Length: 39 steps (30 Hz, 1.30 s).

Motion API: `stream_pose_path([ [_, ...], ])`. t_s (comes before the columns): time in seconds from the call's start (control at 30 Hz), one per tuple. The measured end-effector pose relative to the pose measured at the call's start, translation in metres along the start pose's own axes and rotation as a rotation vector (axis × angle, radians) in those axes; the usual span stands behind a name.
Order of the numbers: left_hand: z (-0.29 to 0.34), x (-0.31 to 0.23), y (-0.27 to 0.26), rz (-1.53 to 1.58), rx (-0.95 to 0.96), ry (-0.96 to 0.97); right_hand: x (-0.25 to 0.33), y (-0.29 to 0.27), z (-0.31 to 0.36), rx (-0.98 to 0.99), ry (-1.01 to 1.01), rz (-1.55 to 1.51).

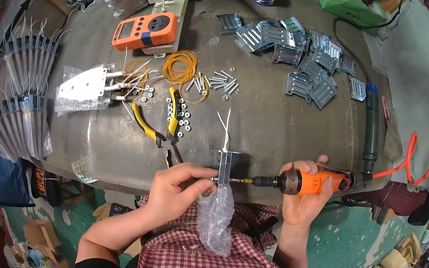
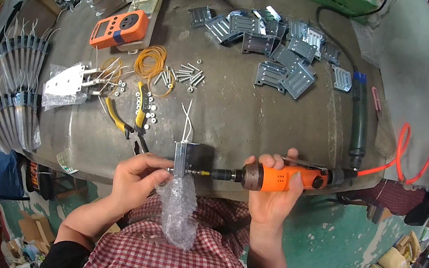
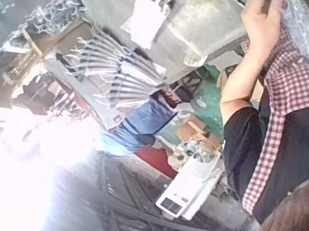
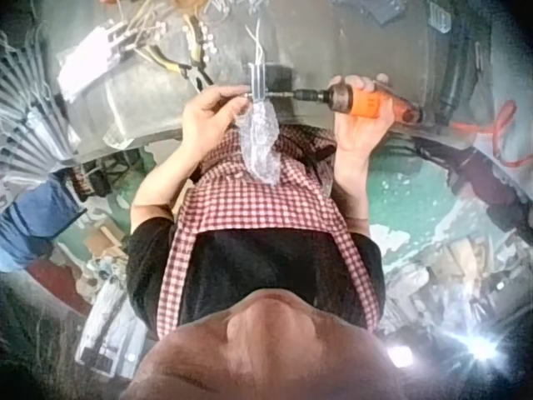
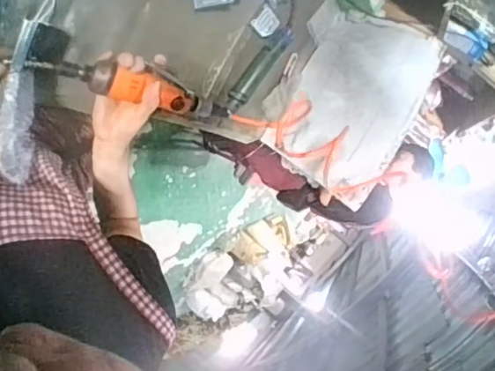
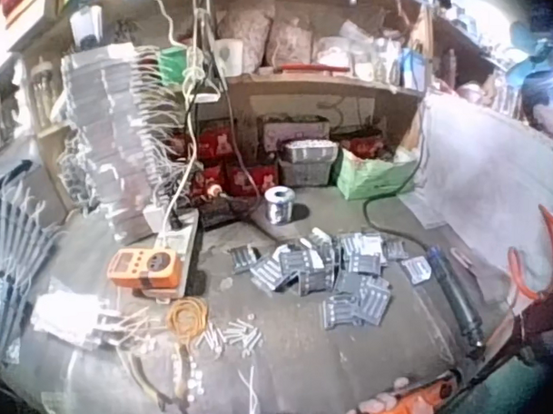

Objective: Assembling electronic components using a power screwdriver.

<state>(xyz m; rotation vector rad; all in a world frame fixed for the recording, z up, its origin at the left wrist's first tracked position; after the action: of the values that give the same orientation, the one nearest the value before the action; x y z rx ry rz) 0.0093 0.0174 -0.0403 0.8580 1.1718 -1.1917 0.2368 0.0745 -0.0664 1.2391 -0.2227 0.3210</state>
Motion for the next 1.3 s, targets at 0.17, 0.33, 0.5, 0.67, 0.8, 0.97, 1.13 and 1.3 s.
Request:
stream_pose_path([
  [0.17, 0.0, -0.001, 0.002, 0.029, -0.065, 0.104, -0.008, -0.001, 0.004, -0.016, -0.053, 0.112],
  [0.33, -0.002, -0.004, 0.0, -0.121, -0.107, 0.272, -0.016, -0.007, 0.002, 0.056, 0.011, -0.037],
  [0.5, -0.006, -0.018, 0.0, -0.315, -0.09, 0.456, -0.016, 0.001, 0.005, -0.016, -0.028, 0.055],
  [0.67, -0.021, -0.037, 0.0, -0.512, 0.278, 0.322, -0.013, 0.005, 0.004, 0.004, -0.021, 0.061],
  [0.8, -0.025, -0.04, 0.007, -0.654, 0.467, 0.239, -0.018, 0.005, 0.001, 0.043, -0.02, -0.018],
  [0.97, -0.028, -0.037, 0.008, -0.597, 0.485, 0.176, -0.021, 0.003, -0.003, 0.051, 0.0, -0.049],
  [1.13, -0.029, -0.035, 0.008, -0.576, 0.509, 0.152, -0.023, 0.003, -0.005, 0.05, 0.001, -0.046],
  [1.3, -0.026, -0.03, 0.008, -0.547, 0.496, 0.143, -0.021, 0.005, -0.005, 0.094, -0.022, -0.033],
])
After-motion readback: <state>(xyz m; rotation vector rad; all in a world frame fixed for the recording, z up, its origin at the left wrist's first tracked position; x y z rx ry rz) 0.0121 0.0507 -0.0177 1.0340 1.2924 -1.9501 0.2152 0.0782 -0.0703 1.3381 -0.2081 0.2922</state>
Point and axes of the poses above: each hand's wrist, its own z-axis away from the middle knuckle, its own y-axis out of the palm, x = y × z, the point moved 5 cm from there along -z, towards the middle knuckle, and after that the axes turned 11 degrees about -x, right-handed, at the moved point
